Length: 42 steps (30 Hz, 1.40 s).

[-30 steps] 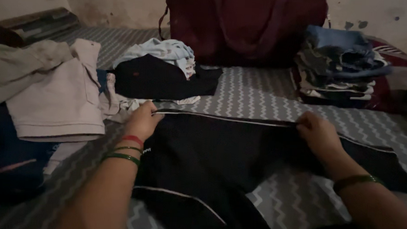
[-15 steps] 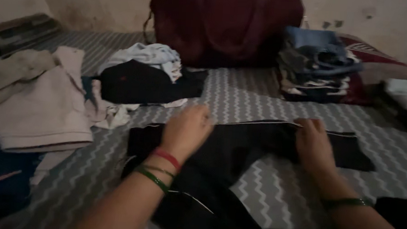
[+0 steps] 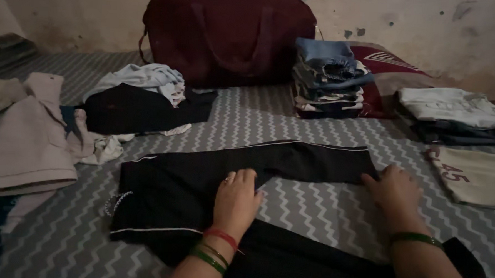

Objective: The person folds a light-colored t-shirt and then a pair of black trousers by hand on a bed.

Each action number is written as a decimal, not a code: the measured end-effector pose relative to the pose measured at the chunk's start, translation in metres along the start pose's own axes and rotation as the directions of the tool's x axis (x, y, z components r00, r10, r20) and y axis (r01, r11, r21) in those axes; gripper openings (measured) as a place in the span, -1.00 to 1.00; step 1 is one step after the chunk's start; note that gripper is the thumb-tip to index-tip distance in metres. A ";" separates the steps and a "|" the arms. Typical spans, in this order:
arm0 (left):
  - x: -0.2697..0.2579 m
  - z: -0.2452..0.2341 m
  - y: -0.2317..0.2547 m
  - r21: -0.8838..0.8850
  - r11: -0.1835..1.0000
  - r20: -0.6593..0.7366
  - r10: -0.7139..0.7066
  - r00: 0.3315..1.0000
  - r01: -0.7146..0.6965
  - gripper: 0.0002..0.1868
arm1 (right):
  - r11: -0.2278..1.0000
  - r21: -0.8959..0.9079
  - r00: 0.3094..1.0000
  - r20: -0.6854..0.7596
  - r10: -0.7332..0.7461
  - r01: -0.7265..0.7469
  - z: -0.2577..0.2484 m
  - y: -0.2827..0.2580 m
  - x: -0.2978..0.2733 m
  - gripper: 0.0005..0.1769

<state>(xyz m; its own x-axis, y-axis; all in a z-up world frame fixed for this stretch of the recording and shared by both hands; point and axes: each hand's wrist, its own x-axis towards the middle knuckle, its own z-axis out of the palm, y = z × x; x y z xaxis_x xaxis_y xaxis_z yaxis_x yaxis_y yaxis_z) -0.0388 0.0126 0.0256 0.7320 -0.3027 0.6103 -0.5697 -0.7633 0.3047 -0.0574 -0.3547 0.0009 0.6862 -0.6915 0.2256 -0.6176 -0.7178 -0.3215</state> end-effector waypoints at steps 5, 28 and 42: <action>-0.001 0.007 -0.007 0.028 0.987 0.007 0.158 0.987 -0.158 -0.81 | 0.973 0.228 0.999 -0.026 0.023 -0.016 0.007 0.003 0.010 -0.58; 0.095 0.088 0.030 -0.204 0.969 0.059 0.155 0.986 -0.140 -0.75 | 0.843 0.186 0.863 -0.114 -0.492 0.505 0.046 -0.062 0.054 -0.74; 0.083 0.104 0.039 -0.172 0.985 0.374 0.084 0.924 -0.020 -0.37 | 0.977 -0.141 0.967 -0.177 -0.186 0.162 0.039 -0.022 0.093 -0.45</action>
<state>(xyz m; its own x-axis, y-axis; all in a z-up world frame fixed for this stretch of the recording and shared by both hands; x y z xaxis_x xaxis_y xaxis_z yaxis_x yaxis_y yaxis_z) 0.0390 -0.1014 0.0121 0.7683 -0.5569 0.3157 -0.6396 -0.6479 0.4137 0.0349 -0.4005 -0.0068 0.7102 -0.5492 0.4403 -0.5463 -0.8245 -0.1474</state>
